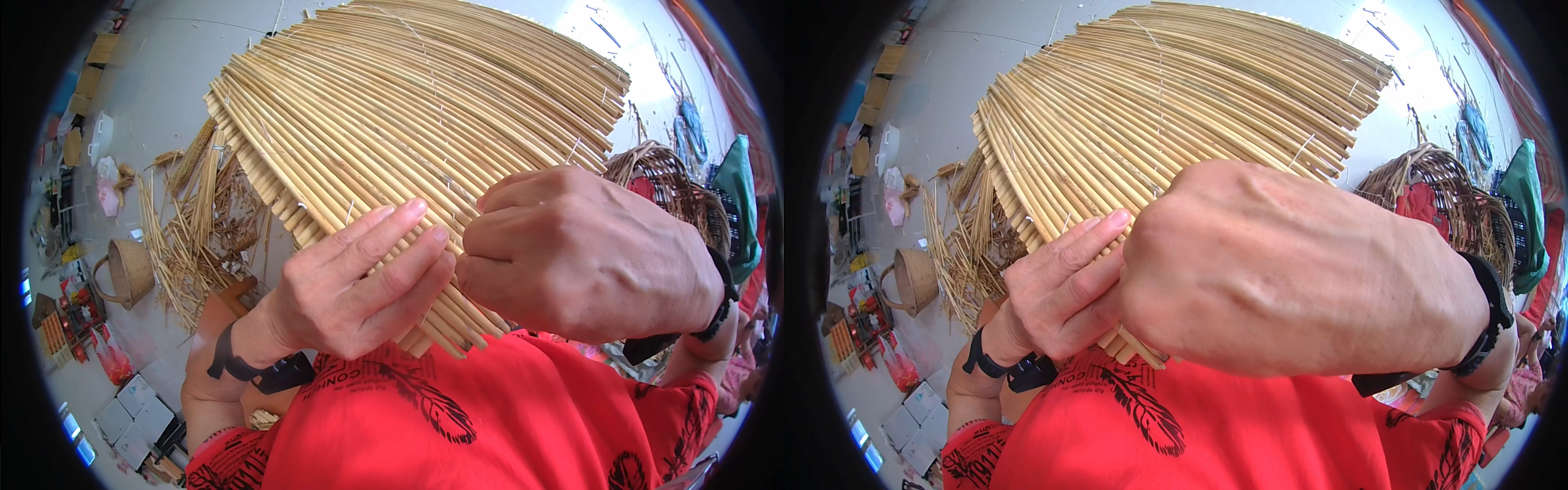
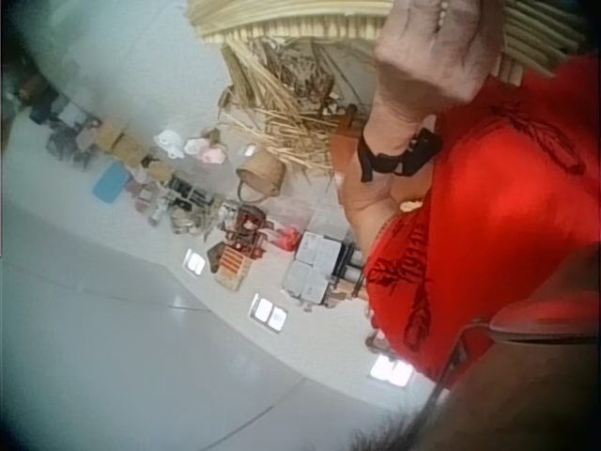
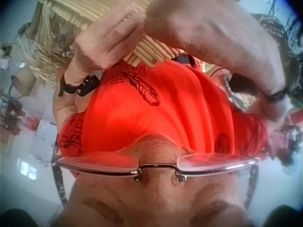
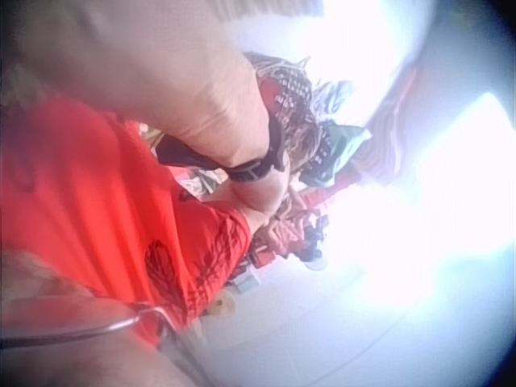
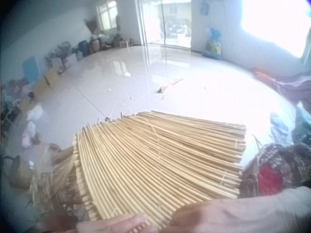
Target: The person weaves a bamboo mat by threading a white string through a row of bamboo sticks, tying knots at intervals to secure the structure.
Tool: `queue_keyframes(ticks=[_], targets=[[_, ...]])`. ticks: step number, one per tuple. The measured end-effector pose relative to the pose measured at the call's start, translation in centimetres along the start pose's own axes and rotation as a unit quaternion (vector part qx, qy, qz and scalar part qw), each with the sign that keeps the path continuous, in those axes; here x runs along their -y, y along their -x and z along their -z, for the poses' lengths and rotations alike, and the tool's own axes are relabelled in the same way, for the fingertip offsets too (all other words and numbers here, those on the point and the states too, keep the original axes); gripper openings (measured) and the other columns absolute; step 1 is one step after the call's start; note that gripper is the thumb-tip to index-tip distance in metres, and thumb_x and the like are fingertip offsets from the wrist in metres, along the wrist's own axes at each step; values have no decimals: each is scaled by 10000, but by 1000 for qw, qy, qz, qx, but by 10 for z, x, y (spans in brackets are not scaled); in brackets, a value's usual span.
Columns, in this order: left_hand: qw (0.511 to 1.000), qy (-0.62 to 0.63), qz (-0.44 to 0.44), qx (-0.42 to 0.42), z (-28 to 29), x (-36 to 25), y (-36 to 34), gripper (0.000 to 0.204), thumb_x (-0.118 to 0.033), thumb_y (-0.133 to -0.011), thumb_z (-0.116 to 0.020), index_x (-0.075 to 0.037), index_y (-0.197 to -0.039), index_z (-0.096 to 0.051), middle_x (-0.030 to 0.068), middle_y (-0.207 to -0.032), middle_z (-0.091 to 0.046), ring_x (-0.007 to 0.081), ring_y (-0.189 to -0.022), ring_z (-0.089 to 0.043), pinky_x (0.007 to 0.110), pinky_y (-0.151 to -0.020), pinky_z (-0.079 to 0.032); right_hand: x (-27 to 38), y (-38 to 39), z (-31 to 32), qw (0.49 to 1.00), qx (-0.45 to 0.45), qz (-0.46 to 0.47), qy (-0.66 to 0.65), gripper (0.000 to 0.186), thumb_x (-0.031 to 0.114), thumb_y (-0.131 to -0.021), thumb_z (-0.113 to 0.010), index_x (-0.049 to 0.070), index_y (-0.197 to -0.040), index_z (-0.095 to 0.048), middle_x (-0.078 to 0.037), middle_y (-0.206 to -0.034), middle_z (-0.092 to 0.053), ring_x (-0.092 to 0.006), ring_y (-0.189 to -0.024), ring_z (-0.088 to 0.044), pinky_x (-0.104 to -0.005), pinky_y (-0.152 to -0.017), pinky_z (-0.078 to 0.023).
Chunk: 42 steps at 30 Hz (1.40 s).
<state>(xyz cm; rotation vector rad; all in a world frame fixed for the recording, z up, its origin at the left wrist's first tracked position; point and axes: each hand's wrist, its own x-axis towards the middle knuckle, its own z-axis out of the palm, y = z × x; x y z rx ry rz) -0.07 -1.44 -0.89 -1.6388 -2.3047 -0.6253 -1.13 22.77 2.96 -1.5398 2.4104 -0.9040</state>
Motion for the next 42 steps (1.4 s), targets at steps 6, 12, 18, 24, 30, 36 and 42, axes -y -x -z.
queue_keyframes(ticks=[6, 12, 18, 24, 30, 36, 42], targets=[[1000, -7, -14, -19, 1, 1, 7, 212, -110, -756, -676, -48, -954, -721, 102, -1081, -675, 307, -1029, -672, 380, -801, -604, 4, -10, 3, 996, 76, -23, -39, 165, 59, -648, -660, -27, -694, -527, -87, -619, -466, -258, -565, -551, -364, -503, -474], [998, 30, -21, -42, 24, 17, 14, 222, -104, -743, -691, -24, -949, -715, 103, -1067, -682, 300, -995, -690, 384, -800, -608, 9, -31, 17, 998, 52, -28, -22, 80, 46, -760, -664, -9, -800, -622, -86, -648, -535, -265, -595, -591, -376, -521, -470], [992, 47, -49, -107, 59, 41, 2, 279, -179, -759, -715, -35, -998, -704, 94, -931, -712, 266, -821, -719, 344, -707, -613, 19, -49, 35, 993, -21, -41, -105, 65, 69, -862, -681, 18, -896, -704, -110, -749, -667, -255, -643, -645, -331, -584, -489], [982, 158, -99, 37, 107, 74, -42, 305, -219, -797, -727, -15, -1022, -695, 108, -874, -710, 241, -708, -700, 325, -615, -551, 25, -43, 63, 948, -55, -254, -183, 124, 82, -868, -676, 62, -958, -760, -6, -752, -703, -31, -621, -601, -212, -557, -479], [940, 275, -92, 177, 87, 107, -129, 256, -199, -796, -766, -37, -985, -705, 94, -747, -659, 208, -627, -627, 289, -585, -478, -36, 22, 27, 860, -261, -242, -365, 177, -26, -882, -587, -12, -985, -730, 35, -721, -639, -10, -572, -507, -169, -515, -408], [878, 412, -28, 242, 34, 146, -172, 192, -169, -848, -712, -8, -953, -708, 43, -757, -686, 74, -719, -583, 271, -667, -470, -75, 41, 6, 779, -398, -252, -414, 174, -11, -947, -549, -33, -1002, -713, 36, -760, -625, -6, -656, -526, -187, -564, -435], [861, 448, -24, 238, 5, 175, -193, 339, -347, -859, -703, -8, -851, -709, -12, -660, -627, 60, -625, -525, 278, -605, -440, -109, 45, 11, 768, -415, -170, -457, 144, 60, -943, -631, -41, -1002, -715, -32, -899, -701, -54, -795, -606, -223, -679, -502]])
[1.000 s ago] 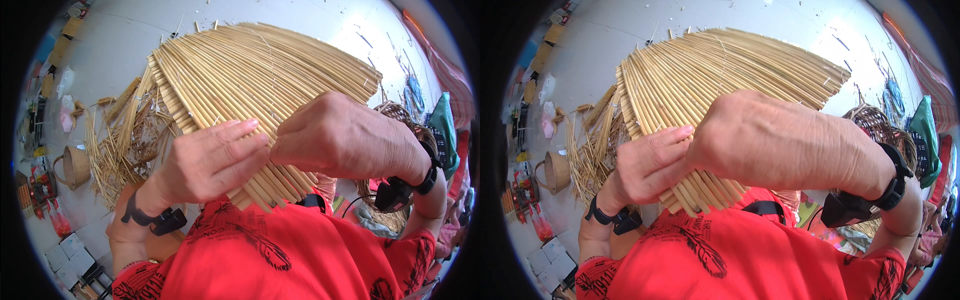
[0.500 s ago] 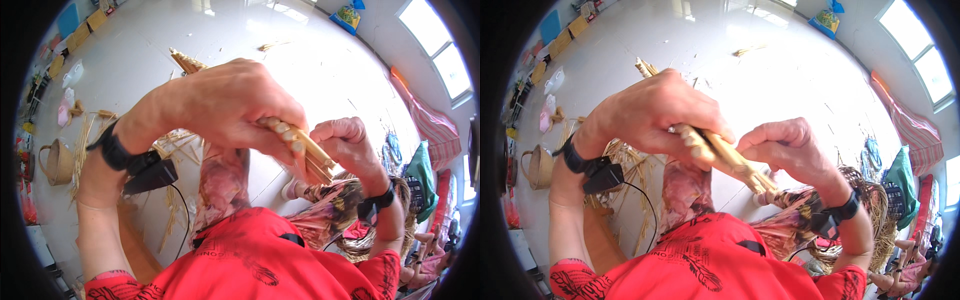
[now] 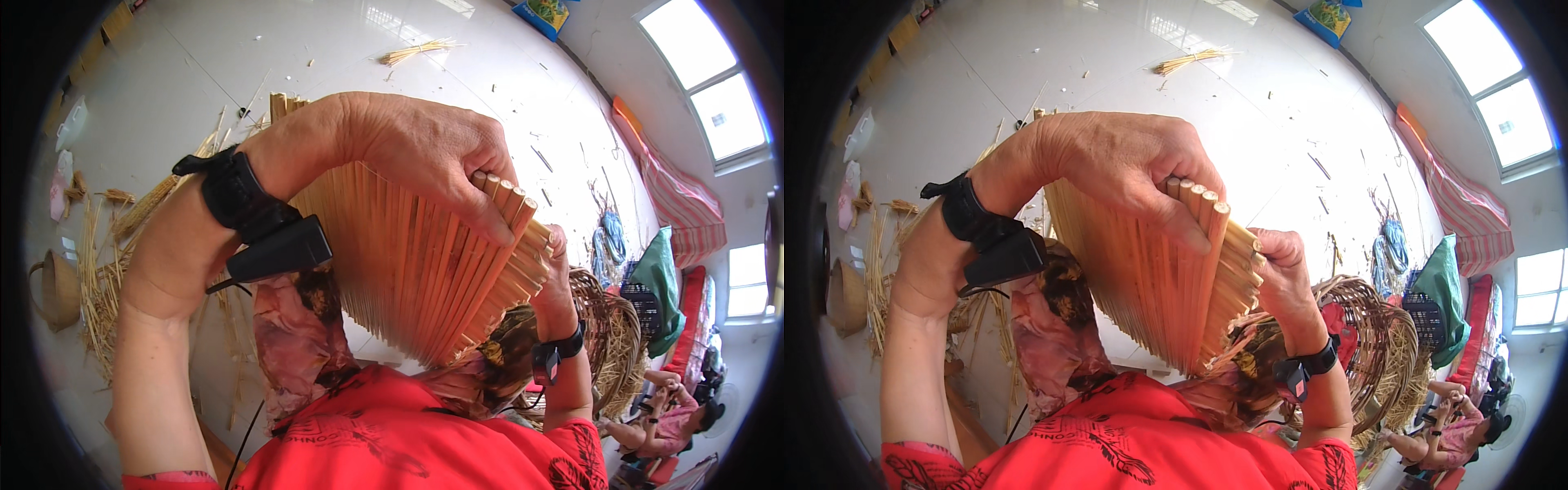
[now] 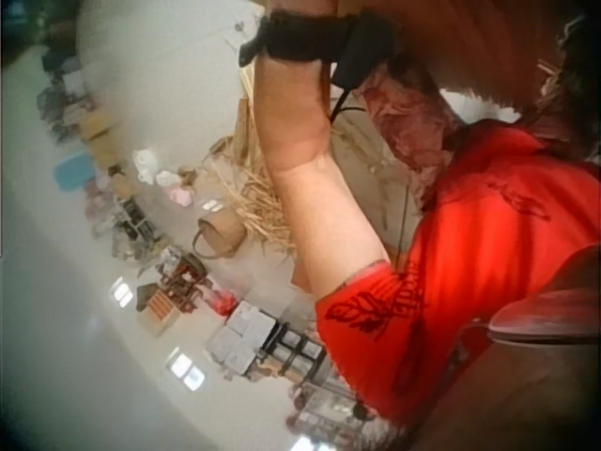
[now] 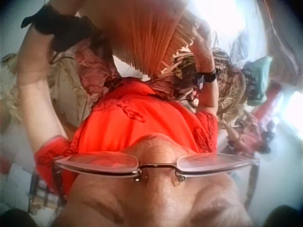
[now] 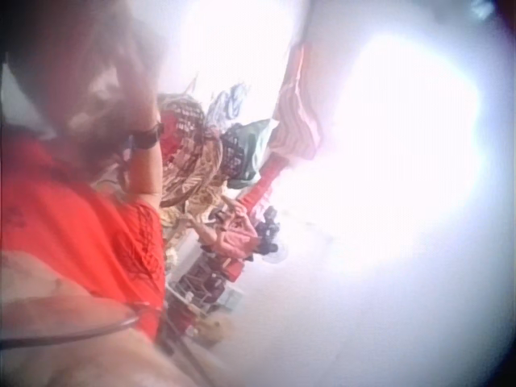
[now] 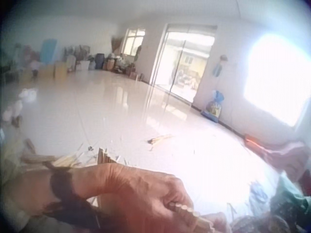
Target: The person weaves a bamboo mat by threading a white string through a row of bamboo sticks, tying knots at intervals to secure the structure.
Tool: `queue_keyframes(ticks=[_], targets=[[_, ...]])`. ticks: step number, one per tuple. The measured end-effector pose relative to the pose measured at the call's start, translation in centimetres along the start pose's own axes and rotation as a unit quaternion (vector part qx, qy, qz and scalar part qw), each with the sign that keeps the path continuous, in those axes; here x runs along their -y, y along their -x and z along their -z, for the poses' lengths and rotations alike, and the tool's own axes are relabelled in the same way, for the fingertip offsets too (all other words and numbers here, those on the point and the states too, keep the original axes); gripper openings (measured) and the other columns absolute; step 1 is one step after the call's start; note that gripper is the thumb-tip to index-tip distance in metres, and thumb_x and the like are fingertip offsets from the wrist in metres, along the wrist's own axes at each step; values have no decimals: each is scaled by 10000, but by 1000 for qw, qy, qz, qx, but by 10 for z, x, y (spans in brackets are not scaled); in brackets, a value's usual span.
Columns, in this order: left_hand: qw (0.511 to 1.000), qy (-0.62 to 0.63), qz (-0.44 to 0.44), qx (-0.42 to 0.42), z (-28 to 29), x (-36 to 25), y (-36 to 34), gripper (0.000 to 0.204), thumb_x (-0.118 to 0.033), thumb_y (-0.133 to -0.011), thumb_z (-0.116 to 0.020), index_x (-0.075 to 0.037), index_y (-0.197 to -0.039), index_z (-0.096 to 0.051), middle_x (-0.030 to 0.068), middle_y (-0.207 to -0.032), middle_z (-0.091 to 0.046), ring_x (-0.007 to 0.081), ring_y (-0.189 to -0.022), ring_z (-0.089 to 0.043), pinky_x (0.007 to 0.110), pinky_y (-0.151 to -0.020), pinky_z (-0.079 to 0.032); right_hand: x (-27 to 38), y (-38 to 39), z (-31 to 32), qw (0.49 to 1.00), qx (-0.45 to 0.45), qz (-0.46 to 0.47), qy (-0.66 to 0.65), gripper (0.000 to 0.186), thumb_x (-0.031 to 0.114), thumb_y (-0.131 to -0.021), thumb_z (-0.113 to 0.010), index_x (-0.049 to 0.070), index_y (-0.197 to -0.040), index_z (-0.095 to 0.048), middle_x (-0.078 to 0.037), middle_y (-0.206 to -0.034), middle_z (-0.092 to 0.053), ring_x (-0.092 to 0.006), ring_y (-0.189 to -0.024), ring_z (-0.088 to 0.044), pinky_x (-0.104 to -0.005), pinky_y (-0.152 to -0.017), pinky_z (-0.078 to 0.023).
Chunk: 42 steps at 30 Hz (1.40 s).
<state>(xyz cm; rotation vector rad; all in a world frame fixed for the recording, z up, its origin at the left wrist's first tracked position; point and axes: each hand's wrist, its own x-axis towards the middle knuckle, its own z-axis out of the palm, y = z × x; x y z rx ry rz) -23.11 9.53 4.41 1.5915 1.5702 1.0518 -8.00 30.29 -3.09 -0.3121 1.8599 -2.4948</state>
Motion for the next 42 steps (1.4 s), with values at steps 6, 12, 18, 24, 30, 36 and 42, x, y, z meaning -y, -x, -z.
queue_keyframes(ticks=[6, 12, 18, 24, 30, 36, 42], targets=[[997, 66, 27, 15, 9, 11, 3, 222, -206, -843, -730, 3, -911, -703, 29, -704, -645, 71, -669, -547, 271, -612, -441, -5, -17, 1, 998, -1, 47, 40, 147, 64, -911, -666, -53, -979, -725, -86, -897, -711, -78, -780, -611, -241, -677, -503], [998, 67, 7, 20, 11, 25, -2, 238, -231, -848, -737, -4, -913, -711, 36, -693, -648, 77, -659, -557, 277, -598, -434, -2, -21, -1, 997, -11, 8, 78, 159, 111, -917, -671, -38, -886, -715, -40, -824, -684, -55, -708, -566, -226, -624, -466], [999, 47, 12, 13, 14, 28, 2, 271, -268, -856, -729, 1, -887, -713, 39, -669, -633, 89, -636, -556, 281, -583, -429, -11, -22, 5, 999, -6, -22, 39, 167, 131, -923, -669, -24, -876, -711, -5, -770, -653, -46, -666, -540, -221, -591, -442], [1000, 17, -12, 21, 17, 31, -7, 269, -267, -856, -734, 1, -861, -705, 32, -639, -607, 95, -601, -528, 281, -561, -409, -5, -20, 3, 999, -27, -33, 5, 160, 122, -913, -677, -27, -945, -725, -56, -875, -705, -80, -769, -613, -244, -681, -492], [995, 60, -79, -9, 15, 43, -3, 233, -234, -842, -743, -13, -874, -676, 23, -718, -638, 96, -670, -551, 277, -608, -408, -9, -34, -8, 992, -6, 81, 96, 183, 27, -867, -678, -31, -1035, -724, -87, -960, -727, -127, -828, -650, -268, -731, -509], [994, 74, -76, 27, 20, 34, -4, 224, -221, -846, -751, -18, -878, -662, 25, -758, -654, 100, -713, -570, 273, -645, -428, 1, -32, -10, 991, 1, 67, 118, 154, 22, -864, -680, -24, -1005, -722, -83, -930, -724, -128, -799, -649, -266, -716, -507], [992, 80, -98, 27, 18, 34, 4, 190, -167, -845, -753, -10, -910, -668, 26, -750, -648, 93, -711, -574, 277, -639, -437, -2, -34, -16, 992, 20, 54, 115, 125, 17, -861, -683, -17, -975, -720, -79, -900, -722, -128, -771, -648, -264, -700, -505]])
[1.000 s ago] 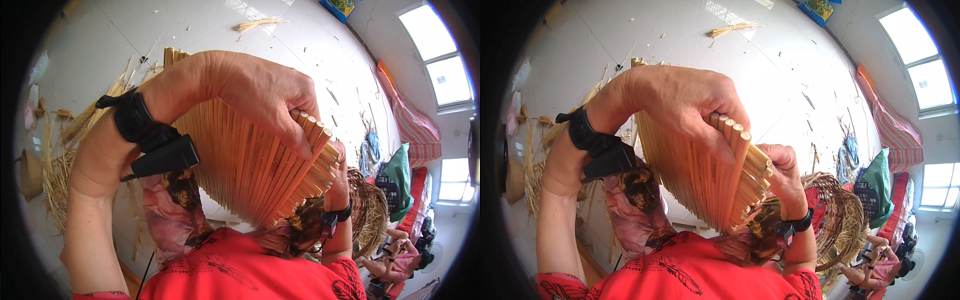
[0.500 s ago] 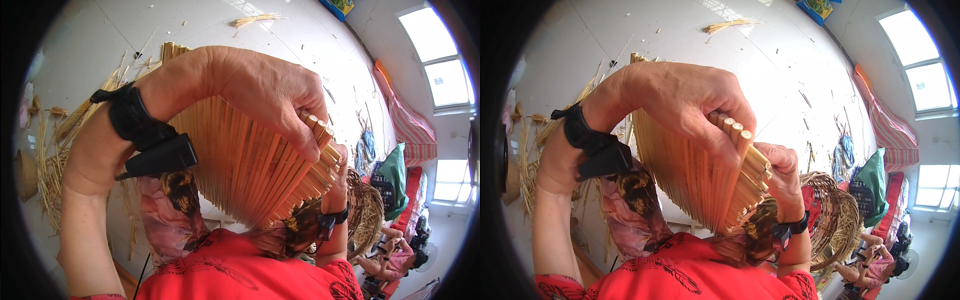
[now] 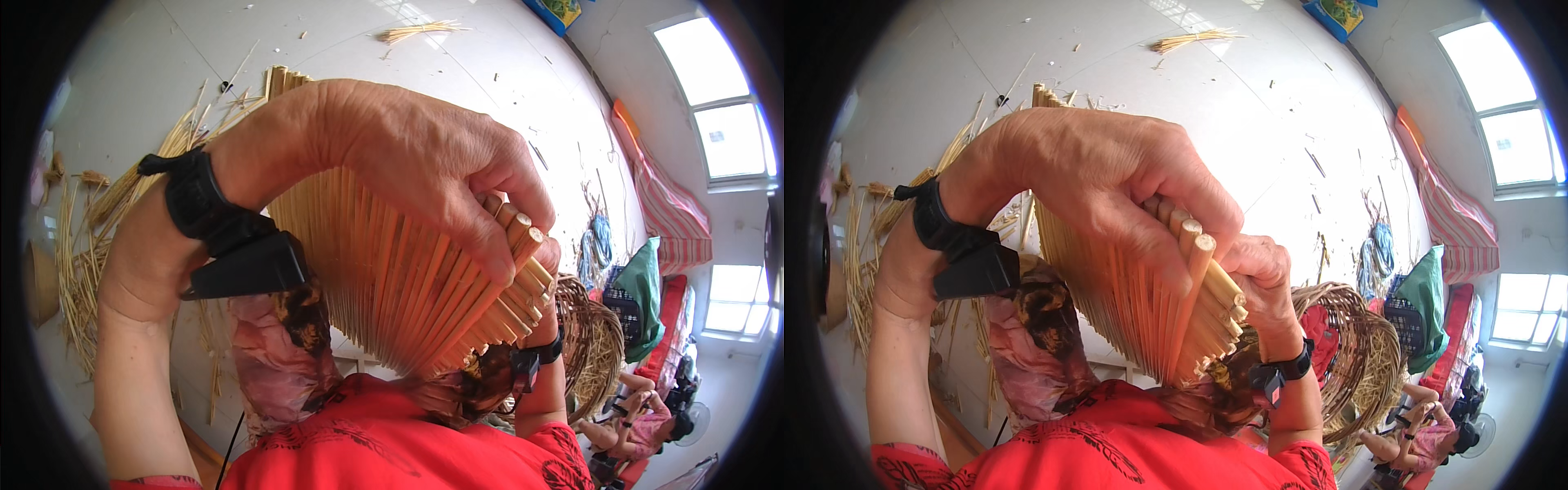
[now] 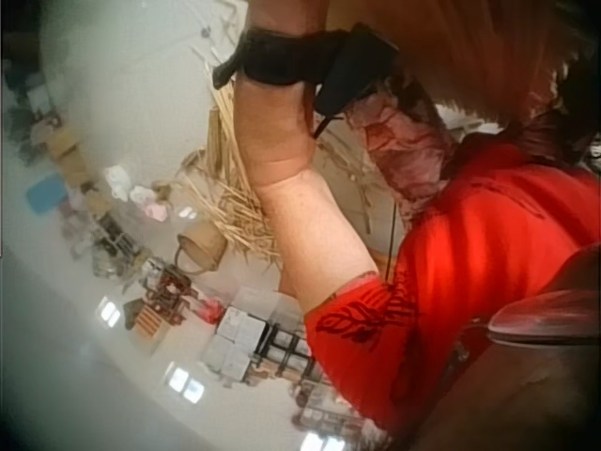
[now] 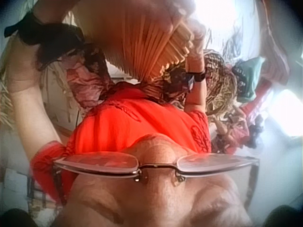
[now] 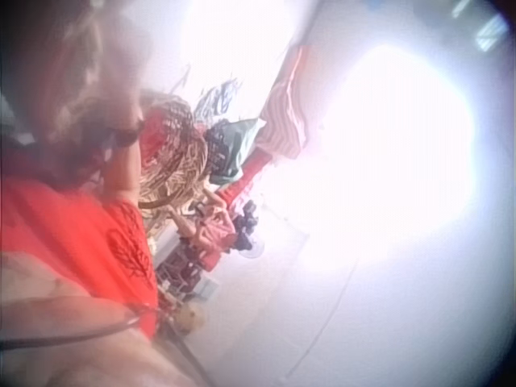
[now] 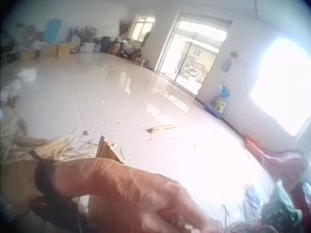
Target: The person weaves a bamboo mat by threading a white string through a row of bamboo sticks, tying knots at intervals to secure the structure.
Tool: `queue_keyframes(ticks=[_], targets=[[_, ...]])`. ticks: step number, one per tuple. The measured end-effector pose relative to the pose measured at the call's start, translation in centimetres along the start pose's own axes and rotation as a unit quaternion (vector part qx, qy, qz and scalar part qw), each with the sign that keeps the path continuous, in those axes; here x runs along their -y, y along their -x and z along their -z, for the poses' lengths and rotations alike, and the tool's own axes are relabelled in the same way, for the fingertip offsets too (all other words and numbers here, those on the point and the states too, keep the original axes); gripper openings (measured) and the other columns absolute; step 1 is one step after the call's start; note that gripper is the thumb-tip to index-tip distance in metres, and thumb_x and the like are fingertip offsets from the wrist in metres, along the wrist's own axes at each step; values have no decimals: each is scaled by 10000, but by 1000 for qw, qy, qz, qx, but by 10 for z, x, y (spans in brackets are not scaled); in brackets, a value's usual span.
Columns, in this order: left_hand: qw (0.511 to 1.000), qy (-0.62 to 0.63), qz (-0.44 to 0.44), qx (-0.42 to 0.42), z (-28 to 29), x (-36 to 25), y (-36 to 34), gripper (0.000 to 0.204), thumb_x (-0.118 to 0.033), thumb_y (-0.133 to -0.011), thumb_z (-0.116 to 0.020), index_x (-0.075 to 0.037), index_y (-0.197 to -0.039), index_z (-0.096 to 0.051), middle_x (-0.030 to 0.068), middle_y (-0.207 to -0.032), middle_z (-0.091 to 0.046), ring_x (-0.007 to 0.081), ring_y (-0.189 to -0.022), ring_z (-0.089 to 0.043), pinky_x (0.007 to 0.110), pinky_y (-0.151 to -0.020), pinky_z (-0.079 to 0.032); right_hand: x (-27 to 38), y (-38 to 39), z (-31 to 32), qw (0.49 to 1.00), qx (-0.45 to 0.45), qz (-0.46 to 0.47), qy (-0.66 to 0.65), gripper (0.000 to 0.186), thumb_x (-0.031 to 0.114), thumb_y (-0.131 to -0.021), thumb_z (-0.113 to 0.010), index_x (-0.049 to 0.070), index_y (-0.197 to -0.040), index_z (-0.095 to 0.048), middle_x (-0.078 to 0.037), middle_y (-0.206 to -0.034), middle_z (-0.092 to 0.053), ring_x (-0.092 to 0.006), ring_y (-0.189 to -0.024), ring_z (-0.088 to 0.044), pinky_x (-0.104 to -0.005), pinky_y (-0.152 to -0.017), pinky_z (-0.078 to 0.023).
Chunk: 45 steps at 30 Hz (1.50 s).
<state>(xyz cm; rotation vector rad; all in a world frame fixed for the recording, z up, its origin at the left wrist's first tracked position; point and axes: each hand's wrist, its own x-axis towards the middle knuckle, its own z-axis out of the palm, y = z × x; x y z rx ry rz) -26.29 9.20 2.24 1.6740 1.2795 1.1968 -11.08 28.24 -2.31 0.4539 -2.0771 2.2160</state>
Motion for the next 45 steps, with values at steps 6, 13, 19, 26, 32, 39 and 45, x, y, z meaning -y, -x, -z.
queue_keyframes(ticks=[6, 13, 19, 26, 32, 39, 45], targets=[[999, 20, -11, -34, -3, -3, 5, 199, -164, -843, -757, -5, -920, -666, 19, -726, -621, 84, -696, -549, 275, -617, -422, -2, 0, -1, 1000, 7, -26, -13, 96, 12, -857, -686, -11, -945, -719, -75, -870, -719, -128, -743, -646, -263, -685, -503], [999, 8, 43, -29, -3, -2, 20, 251, -244, -879, -732, -7, -936, -671, -5, -686, -583, 71, -638, -503, 258, -566, -375, -20, -13, -1, 996, 65, -4, -54, 62, 15, -863, -687, -8, -918, -704, -59, -810, -700, -118, -714, -630, -266, -662, -497], [998, -54, 9, -36, -2, 2, 12, 304, -318, -913, -689, -15, -923, -672, -6, -648, -552, 87, -602, -469, 273, -540, -354, -10, -7, 2, 996, 17, -84, -30, 29, 5, -865, -671, -5, -891, -677, -44, -815, -686, -104, -720, -618, -267, -660, -489], [993, -102, -4, -58, -4, 0, 16, 333, -357, -914, -680, -26, -937, -663, 26, -579, -464, 122, -546, -433, 302, -519, -344, -9, -10, 0, 996, 57, -9, 73, 61, 20, -833, -680, 9, -891, -669, -55, -832, -688, -131, -738, -639, -280, -676, -492], [993, -103, -7, -61, -6, 3, 13, 343, -356, -914, -681, -16, -943, -657, 27, -588, -464, 131, -552, -437, 307, -525, -348, -7, -8, -4, 995, 25, -42, 83, 73, 49, -833, -690, 29, -900, -671, -51, -844, -685, -129, -755, -642, -284, -678, -492], [996, -77, 11, -44, -1, -1, 10, 322, -334, -921, -680, -13, -943, -664, 15, -600, -486, 119, -561, -448, 298, -534, -361, -11, -3, 10, 996, 14, -72, 52, 6, 21, -845, -672, 22, -850, -670, -15, -721, -641, -96, -643, -574, -256, -605, -455], [997, -55, 22, -41, -7, -2, 18, 298, -322, -925, -675, -24, -913, -666, 18, -584, -484, 114, -548, -441, 300, -518, -338, -15, -7, 2, 996, 40, -3, 75, 82, -45, -847, -632, -3, -817, -695, -36, -670, -658, -97, -618, -601, -245, -577, -464]])
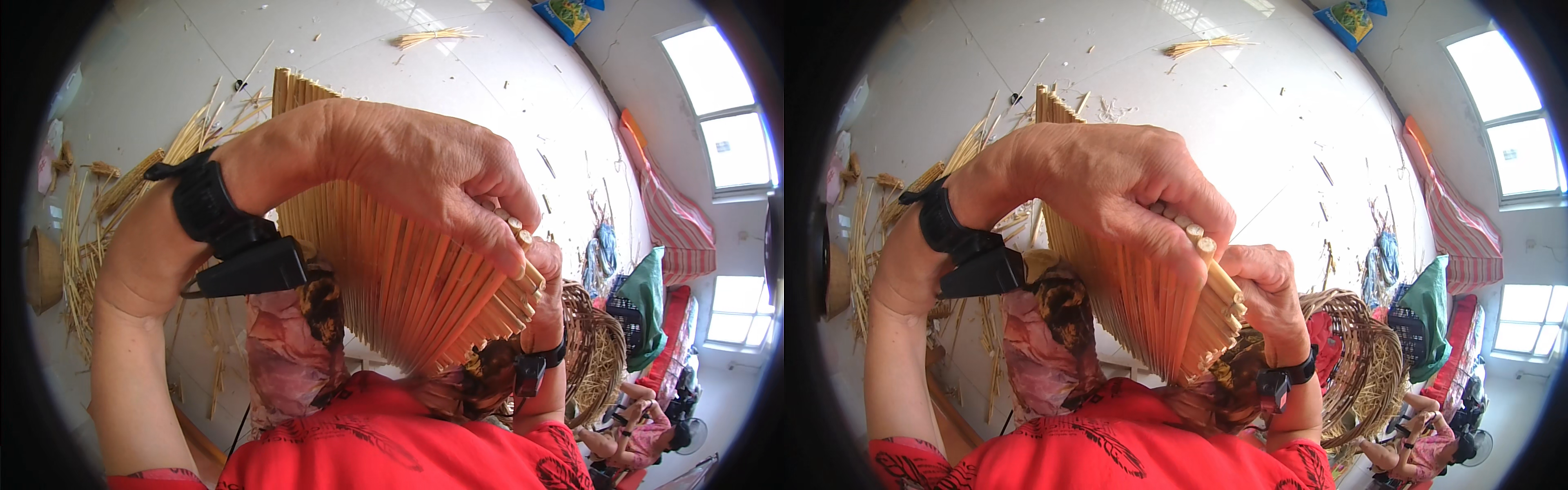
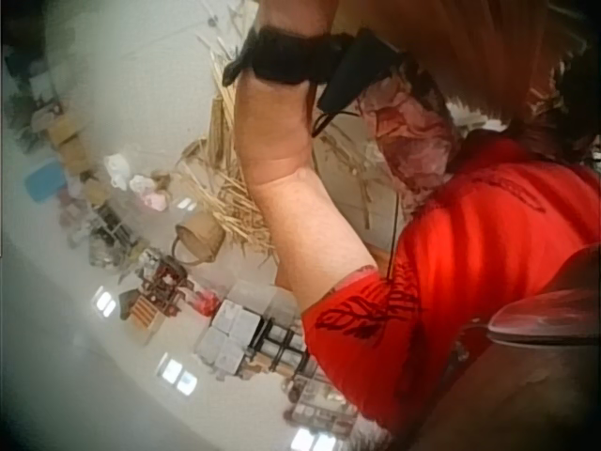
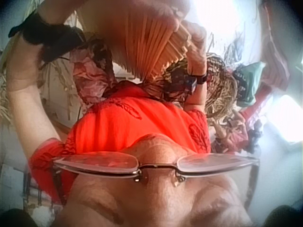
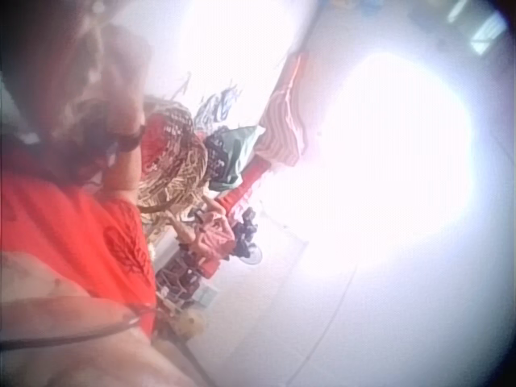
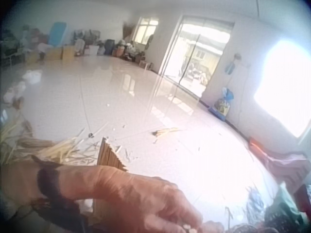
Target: The person weaves a bamboo mat by threading a white string through a row of bamboo sticks, tying knots at intervals to secure the structure.
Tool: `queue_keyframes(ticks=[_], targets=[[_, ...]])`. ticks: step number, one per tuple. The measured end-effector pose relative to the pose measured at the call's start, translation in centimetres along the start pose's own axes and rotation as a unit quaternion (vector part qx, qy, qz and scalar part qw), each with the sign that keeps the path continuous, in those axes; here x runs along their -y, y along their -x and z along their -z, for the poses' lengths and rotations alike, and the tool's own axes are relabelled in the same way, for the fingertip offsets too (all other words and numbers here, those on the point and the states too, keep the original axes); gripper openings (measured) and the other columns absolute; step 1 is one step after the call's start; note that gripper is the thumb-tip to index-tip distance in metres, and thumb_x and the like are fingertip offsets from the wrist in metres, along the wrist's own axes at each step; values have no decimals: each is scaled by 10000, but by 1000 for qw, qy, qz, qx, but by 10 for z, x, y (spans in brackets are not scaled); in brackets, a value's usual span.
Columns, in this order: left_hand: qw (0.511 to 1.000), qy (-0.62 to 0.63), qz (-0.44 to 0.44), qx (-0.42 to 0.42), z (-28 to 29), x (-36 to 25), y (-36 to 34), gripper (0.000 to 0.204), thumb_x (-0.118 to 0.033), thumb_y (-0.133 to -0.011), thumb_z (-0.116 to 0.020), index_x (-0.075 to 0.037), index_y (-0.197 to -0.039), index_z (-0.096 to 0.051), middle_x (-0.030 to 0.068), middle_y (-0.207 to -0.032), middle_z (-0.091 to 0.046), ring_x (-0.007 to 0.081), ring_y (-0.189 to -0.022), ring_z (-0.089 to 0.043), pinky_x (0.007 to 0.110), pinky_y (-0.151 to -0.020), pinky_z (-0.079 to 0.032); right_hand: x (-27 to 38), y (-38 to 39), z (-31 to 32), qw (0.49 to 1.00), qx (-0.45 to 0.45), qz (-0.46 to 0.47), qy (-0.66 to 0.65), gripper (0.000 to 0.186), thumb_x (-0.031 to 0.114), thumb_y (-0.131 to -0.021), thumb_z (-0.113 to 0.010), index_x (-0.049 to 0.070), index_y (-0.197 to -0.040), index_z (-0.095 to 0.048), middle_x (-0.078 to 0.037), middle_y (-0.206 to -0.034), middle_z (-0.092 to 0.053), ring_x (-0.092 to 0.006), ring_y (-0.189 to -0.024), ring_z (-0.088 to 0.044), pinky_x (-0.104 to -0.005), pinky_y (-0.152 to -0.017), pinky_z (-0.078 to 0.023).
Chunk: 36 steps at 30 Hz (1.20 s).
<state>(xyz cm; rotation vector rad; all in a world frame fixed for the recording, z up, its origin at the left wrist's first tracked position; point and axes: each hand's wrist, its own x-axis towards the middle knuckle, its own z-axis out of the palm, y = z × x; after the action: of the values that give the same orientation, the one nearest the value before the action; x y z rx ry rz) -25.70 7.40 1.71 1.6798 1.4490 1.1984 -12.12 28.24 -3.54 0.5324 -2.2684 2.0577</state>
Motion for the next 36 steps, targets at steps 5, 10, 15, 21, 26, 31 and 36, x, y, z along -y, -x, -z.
queue_keyframes(ticks=[5, 10, 15, 21, 26, 31, 36], targets=[[1000, -4, -8, -18, -6, -15, 14, 242, -288, -914, -691, -48, -900, -672, 11, -560, -486, 125, -506, -455, 305, -488, -333, 12, -2, -12, 1000, 24, 7, -16, 103, -56, -788, -633, -21, -850, -707, -84, -752, -711, -144, -671, -675, -271, -608, -515], [997, -68, -10, -31, -12, -28, 28, 229, -276, -858, -746, -59, -905, -688, 53, -595, -575, 187, -510, -590, 315, -457, -415, 14, -3, -11, 988, 107, 77, 78, 127, 12, -756, -660, 25, -878, -696, -83, -780, -694, -232, -652, -676, -309, -574, -505], [992, -124, 5, -24, -30, -52, 53, 326, -335, -858, -741, -15, -914, -711, 89, -703, -662, 230, -577, -661, 304, -489, -490, 23, -8, -24, 971, 213, 102, 46, 108, 22, -808, -673, 41, -914, -680, -74, -763, -661, -254, -640, -654, -333, -570, -498], [991, -99, -70, -58, -36, -55, 70, 361, -352, -884, -718, 8, -884, -700, 146, -771, -696, 243, -638, -699, 297, -532, -561, 20, 6, -15, 980, 159, 61, -106, 54, 13, -839, -675, 23, -890, -688, -110, -798, -697, -220, -705, -692, -299, -607, -516], [989, -138, -34, -26, -44, -76, 83, 390, -395, -890, -699, -9, -835, -690, 185, -793, -704, 267, -668, -719, 309, -562, -596, 20, 3, -42, 976, 157, 49, -142, 63, 22, -828, -696, 16, -890, -689, -77, -811, -697, -234, -731, -679, -294, -658, -516], [981, -163, -20, -105, -65, -79, 90, 465, -508, -898, -640, -62, -766, -666, 158, -747, -713, 254, -657, -727, 298, -525, -591, 11, 8, -57, 972, 178, 119, -95, 138, 17, -782, -706, 43, -914, -670, -76, -816, -664, -296, -727, -630, -354, -667, -515], [978, -170, -3, -123, -69, -83, 92, 443, -498, -896, -645, -76, -761, -663, 152, -742, -715, 258, -653, -728, 303, -510, -586, 11, 7, -65, 968, 179, 158, -80, 76, 25, -807, -693, 3, -880, -694, -63, -647, -595, -251, -615, -605, -340, -687, -514]])
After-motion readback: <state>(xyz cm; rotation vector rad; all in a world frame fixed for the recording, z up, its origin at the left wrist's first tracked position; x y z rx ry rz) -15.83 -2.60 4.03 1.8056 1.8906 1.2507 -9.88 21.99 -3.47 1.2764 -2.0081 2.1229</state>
